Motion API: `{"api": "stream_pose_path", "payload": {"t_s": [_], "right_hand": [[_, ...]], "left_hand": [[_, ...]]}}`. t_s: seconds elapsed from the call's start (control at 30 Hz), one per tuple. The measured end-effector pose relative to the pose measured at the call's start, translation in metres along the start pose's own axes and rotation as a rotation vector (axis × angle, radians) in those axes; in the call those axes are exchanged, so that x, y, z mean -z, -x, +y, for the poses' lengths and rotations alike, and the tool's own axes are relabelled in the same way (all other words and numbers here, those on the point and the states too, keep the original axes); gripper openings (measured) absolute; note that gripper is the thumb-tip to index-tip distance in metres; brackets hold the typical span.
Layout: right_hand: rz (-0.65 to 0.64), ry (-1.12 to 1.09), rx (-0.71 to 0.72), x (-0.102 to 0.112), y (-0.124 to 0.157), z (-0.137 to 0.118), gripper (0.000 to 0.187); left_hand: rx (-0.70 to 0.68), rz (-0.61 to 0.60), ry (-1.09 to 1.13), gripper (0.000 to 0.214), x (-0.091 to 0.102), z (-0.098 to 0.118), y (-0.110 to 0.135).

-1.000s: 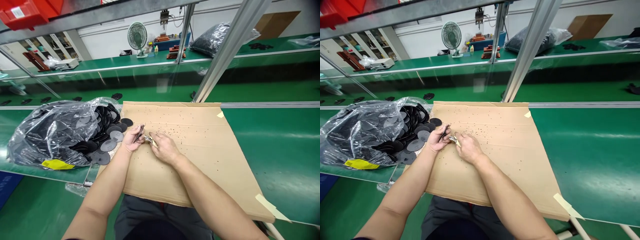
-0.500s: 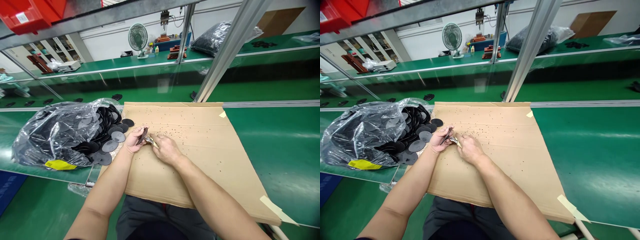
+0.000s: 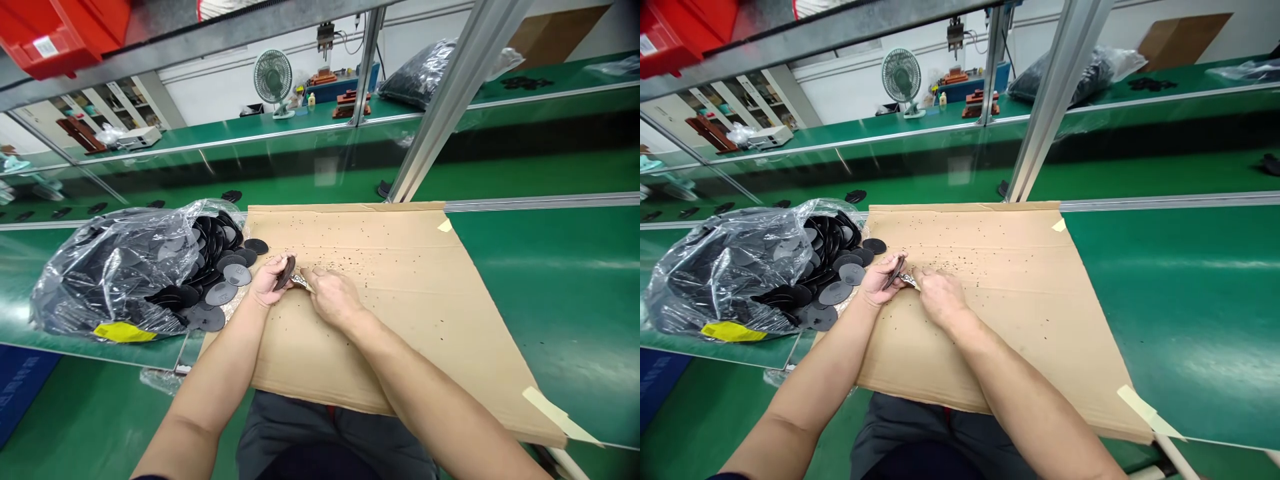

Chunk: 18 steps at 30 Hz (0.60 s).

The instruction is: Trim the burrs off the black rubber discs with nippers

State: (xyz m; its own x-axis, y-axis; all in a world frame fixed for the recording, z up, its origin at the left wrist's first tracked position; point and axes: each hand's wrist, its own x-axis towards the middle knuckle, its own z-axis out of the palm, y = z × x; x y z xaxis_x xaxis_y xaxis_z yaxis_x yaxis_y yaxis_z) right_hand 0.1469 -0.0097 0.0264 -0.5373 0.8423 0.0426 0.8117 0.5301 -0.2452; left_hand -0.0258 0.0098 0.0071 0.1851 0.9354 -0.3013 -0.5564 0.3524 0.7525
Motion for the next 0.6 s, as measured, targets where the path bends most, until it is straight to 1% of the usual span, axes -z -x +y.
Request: {"api": "stream_pose_path", "payload": {"t_s": [0.07, 0.13, 0.2, 0.23, 0.3, 0.33, 0.37, 0.4, 0.43, 0.47, 0.53, 0.57, 0.6], "right_hand": [[0.032, -0.072, -0.005, -0.003, 0.001, 0.000, 0.040], [0.084, -0.247, -0.028, -0.006, 0.002, 0.003, 0.038], [0.132, -0.569, -0.131, -0.007, 0.001, 0.008, 0.034], [0.130, -0.780, -0.199, -0.005, 0.000, 0.012, 0.033], [0.074, -1.221, -0.302, 0.002, -0.006, 0.024, 0.036], [0.043, -1.407, -0.319, 0.008, -0.011, 0.030, 0.038], [0.027, -1.541, -0.315, 0.014, -0.017, 0.036, 0.038], [0.037, -1.607, -0.309, 0.021, -0.025, 0.041, 0.037], [0.072, -1.601, -0.309, 0.028, -0.035, 0.045, 0.037], [0.123, -1.523, -0.312, 0.034, -0.046, 0.047, 0.036], [0.201, -1.214, -0.279, 0.043, -0.071, 0.044, 0.031], [0.209, -1.023, -0.234, 0.045, -0.084, 0.040, 0.027], [0.184, -0.835, -0.168, 0.045, -0.097, 0.034, 0.022]], "left_hand": [[0.007, -0.004, 0.011, 0.027, -0.002, 0.001, 0.001], [0.003, -0.005, 0.037, 0.028, -0.005, 0.002, 0.002], [-0.032, 0.049, 0.058, 0.031, -0.008, 0.002, 0.001], [-0.060, 0.096, 0.066, 0.031, -0.008, 0.002, 0.000], [-0.112, 0.185, 0.079, 0.031, -0.008, 0.001, -0.004], [-0.130, 0.211, 0.089, 0.030, -0.006, 0.001, -0.006], [-0.145, 0.222, 0.101, 0.030, -0.004, 0.000, -0.008], [-0.165, 0.224, 0.112, 0.030, -0.002, -0.001, -0.010], [-0.186, 0.218, 0.115, 0.031, 0.000, -0.002, -0.012], [-0.202, 0.197, 0.105, 0.033, 0.002, -0.003, -0.013], [-0.197, 0.105, 0.059, 0.039, 0.005, -0.005, -0.012], [-0.166, 0.027, 0.024, 0.043, 0.005, -0.006, -0.011], [-0.120, -0.066, -0.013, 0.047, 0.006, -0.006, -0.008]]}}
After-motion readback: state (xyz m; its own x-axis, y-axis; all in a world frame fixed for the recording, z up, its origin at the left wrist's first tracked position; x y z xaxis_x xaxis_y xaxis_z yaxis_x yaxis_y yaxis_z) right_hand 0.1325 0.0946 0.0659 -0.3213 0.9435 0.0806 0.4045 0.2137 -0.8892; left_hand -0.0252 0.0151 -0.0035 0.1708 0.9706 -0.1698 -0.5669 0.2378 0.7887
